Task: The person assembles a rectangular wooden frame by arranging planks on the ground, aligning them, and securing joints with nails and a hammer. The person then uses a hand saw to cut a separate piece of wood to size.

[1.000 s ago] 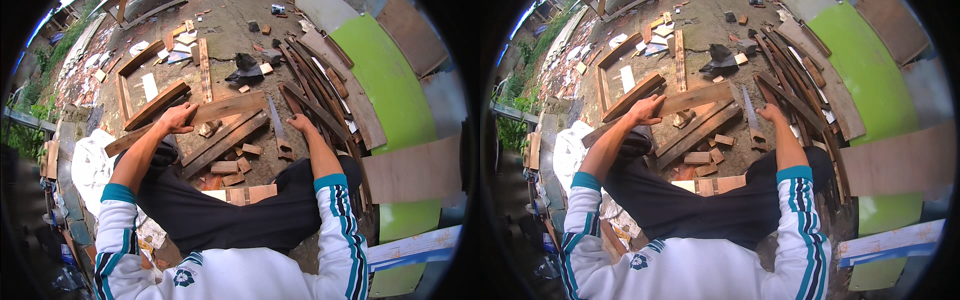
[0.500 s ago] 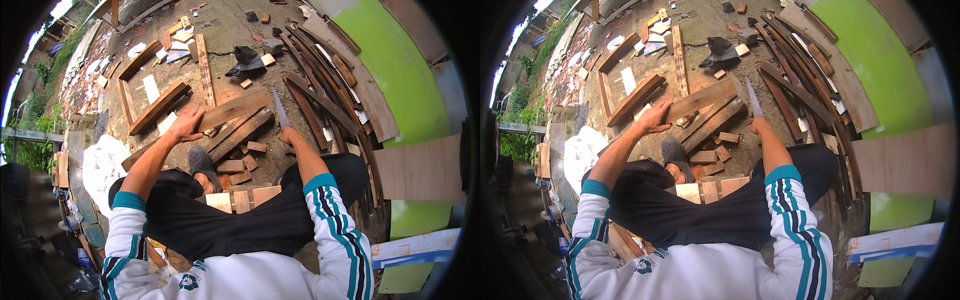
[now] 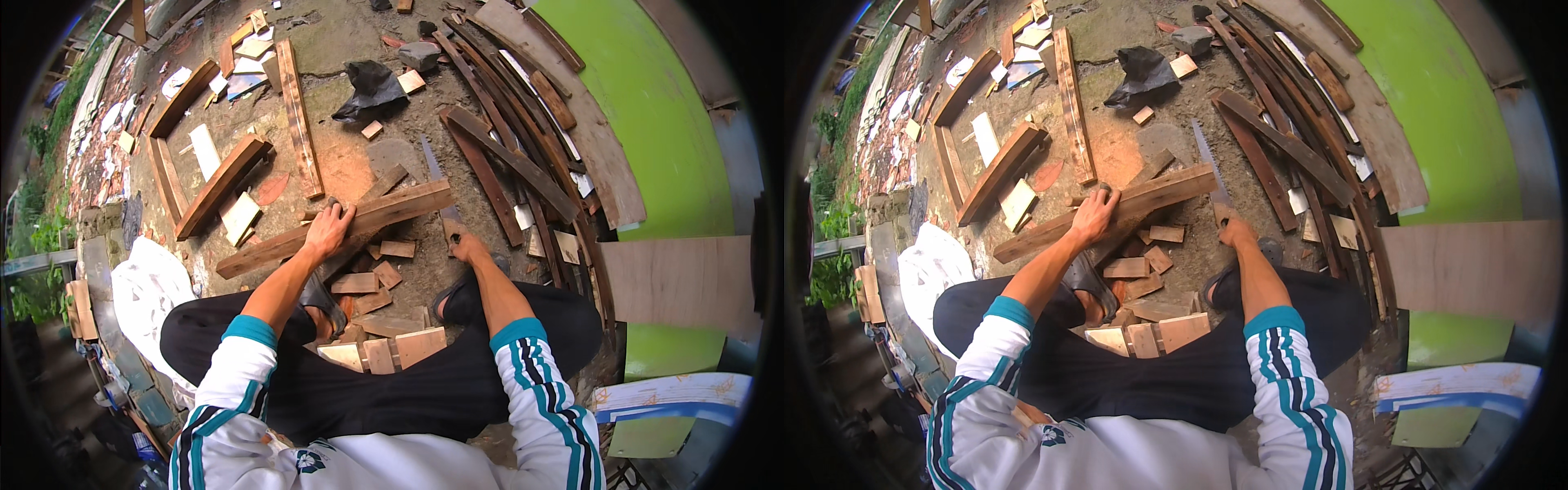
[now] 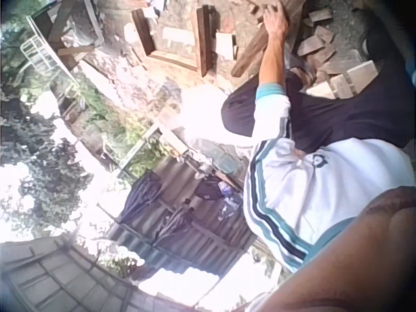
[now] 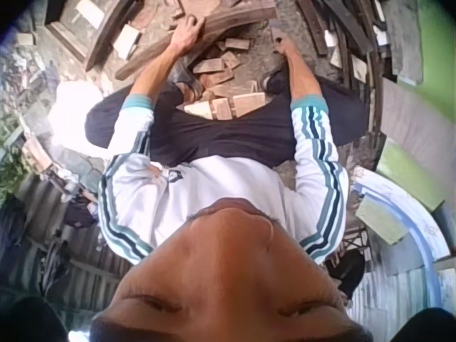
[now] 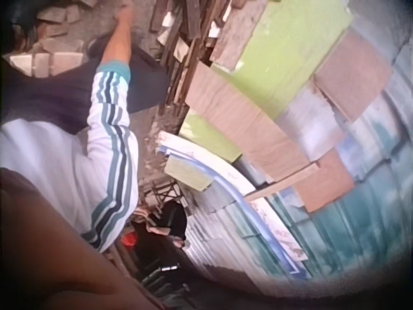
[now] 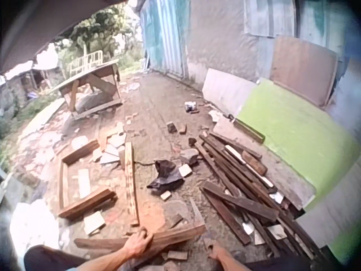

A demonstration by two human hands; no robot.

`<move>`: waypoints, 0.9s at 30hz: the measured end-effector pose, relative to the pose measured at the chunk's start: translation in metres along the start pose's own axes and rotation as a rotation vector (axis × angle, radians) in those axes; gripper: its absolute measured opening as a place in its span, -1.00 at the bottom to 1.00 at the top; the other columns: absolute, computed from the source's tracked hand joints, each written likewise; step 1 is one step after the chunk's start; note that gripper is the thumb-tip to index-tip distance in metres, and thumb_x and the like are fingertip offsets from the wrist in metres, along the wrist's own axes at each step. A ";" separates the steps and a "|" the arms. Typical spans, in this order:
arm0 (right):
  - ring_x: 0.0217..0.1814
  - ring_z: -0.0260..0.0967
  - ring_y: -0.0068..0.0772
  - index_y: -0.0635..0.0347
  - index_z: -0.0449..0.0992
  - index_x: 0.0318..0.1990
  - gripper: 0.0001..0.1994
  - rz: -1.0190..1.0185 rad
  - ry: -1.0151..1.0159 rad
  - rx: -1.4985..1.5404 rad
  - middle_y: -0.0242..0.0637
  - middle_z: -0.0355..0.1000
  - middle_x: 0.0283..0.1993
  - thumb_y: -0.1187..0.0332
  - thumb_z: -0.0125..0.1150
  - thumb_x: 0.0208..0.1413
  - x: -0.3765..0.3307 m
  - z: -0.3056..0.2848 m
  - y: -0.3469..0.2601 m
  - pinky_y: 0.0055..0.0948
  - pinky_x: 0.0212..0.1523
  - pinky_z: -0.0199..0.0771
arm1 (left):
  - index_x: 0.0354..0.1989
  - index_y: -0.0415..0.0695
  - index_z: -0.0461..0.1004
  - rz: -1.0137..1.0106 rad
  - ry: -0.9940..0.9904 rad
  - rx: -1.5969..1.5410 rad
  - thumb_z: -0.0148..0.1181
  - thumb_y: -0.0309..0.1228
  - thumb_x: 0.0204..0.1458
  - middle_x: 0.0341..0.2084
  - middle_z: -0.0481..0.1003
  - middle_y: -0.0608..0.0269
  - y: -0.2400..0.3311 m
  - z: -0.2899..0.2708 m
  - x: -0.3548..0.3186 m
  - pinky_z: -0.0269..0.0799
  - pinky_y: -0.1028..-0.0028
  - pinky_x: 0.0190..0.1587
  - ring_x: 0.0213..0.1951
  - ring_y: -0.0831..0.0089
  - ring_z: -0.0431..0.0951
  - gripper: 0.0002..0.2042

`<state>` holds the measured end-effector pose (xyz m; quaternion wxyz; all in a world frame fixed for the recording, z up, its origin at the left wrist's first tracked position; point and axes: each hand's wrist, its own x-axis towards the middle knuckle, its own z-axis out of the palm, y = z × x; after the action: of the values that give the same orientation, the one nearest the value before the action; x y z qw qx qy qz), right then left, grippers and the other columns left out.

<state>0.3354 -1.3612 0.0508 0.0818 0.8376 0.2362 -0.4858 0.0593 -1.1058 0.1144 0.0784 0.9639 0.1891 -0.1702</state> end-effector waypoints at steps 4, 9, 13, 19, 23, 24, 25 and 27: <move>0.48 0.16 -0.04 0.13 0.32 0.37 -0.40 0.027 -0.015 -0.082 -0.08 0.25 0.42 0.05 0.16 0.26 0.002 0.011 -0.005 -0.09 0.33 0.34 | 0.40 -0.09 0.08 -0.049 -0.073 -0.001 0.45 -0.25 -0.14 0.04 0.32 -0.09 -0.004 0.006 0.008 0.39 0.12 0.09 0.08 -0.04 0.41 -0.10; 0.51 0.08 0.04 0.22 0.24 0.39 -0.32 -0.159 0.224 0.038 -0.03 0.19 0.45 0.10 0.23 0.19 0.007 0.025 0.002 -0.05 0.43 0.17 | 0.36 -0.07 0.08 -0.050 -0.058 -0.093 0.46 -0.23 -0.13 -0.01 0.34 -0.09 -0.007 0.007 0.005 0.43 0.10 0.05 0.02 -0.06 0.45 -0.13; 0.45 0.11 0.08 0.19 0.30 0.34 -0.37 -0.453 0.765 -0.162 -0.01 0.27 0.36 0.16 0.25 0.14 0.012 0.015 -0.035 0.00 0.42 0.11 | 0.40 -0.12 0.05 -0.038 -0.088 -0.148 0.42 -0.23 -0.10 0.02 0.32 -0.17 -0.012 -0.012 0.000 0.40 0.05 0.13 0.08 -0.14 0.41 -0.12; 0.37 0.21 -0.10 -0.04 0.30 0.35 -0.50 -0.813 0.600 -0.600 -0.27 0.37 0.28 0.20 0.10 0.25 0.038 0.004 -0.147 0.06 0.42 0.04 | 0.42 -0.12 -0.01 -0.096 -0.016 -0.179 0.44 -0.22 -0.08 0.00 0.32 -0.15 -0.010 -0.069 -0.038 0.43 0.08 0.10 0.08 -0.15 0.41 -0.08; 0.42 0.16 -0.15 -0.22 0.21 0.41 -0.52 -0.926 0.489 -0.815 -0.35 0.33 0.32 0.19 -0.05 0.35 0.022 0.024 -0.205 0.08 0.45 -0.08 | 0.40 -0.13 -0.01 -0.196 0.061 -0.215 0.43 -0.27 -0.09 0.00 0.32 -0.15 -0.004 -0.114 -0.080 0.42 0.07 0.11 0.09 -0.15 0.41 -0.10; 0.48 0.09 -0.17 -0.25 0.14 0.45 -0.49 -0.942 0.609 -0.988 -0.33 0.26 0.38 0.17 -0.06 0.37 0.017 0.030 -0.208 0.22 0.46 -0.15 | 0.40 -0.13 -0.01 -0.214 0.089 -0.213 0.42 -0.27 -0.10 0.00 0.32 -0.15 -0.002 -0.122 -0.093 0.42 0.06 0.11 0.09 -0.15 0.41 -0.10; 0.52 0.02 -0.18 -0.24 0.14 0.46 -0.50 -0.900 0.630 -1.032 -0.32 0.19 0.42 0.18 -0.09 0.39 0.013 0.035 -0.217 0.29 0.47 -0.24 | 0.39 -0.13 -0.01 -0.231 0.118 -0.210 0.42 -0.28 -0.10 0.00 0.32 -0.15 -0.002 -0.129 -0.107 0.41 0.06 0.12 0.09 -0.15 0.41 -0.10; 0.42 0.15 -0.22 -0.24 0.15 0.45 -0.50 -0.940 0.745 -1.187 -0.29 0.27 0.35 0.20 -0.09 0.37 0.000 0.038 -0.236 0.30 0.37 0.01 | 0.40 -0.10 0.00 -0.268 0.223 -0.171 0.43 -0.30 -0.12 -0.02 0.33 -0.13 -0.007 -0.137 -0.146 0.42 0.07 0.10 0.07 -0.15 0.42 -0.10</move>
<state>0.1932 -1.1689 0.0532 0.2144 0.5758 0.7878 0.0436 -0.0296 -1.1196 0.2930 0.1153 0.9328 0.3371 -0.0544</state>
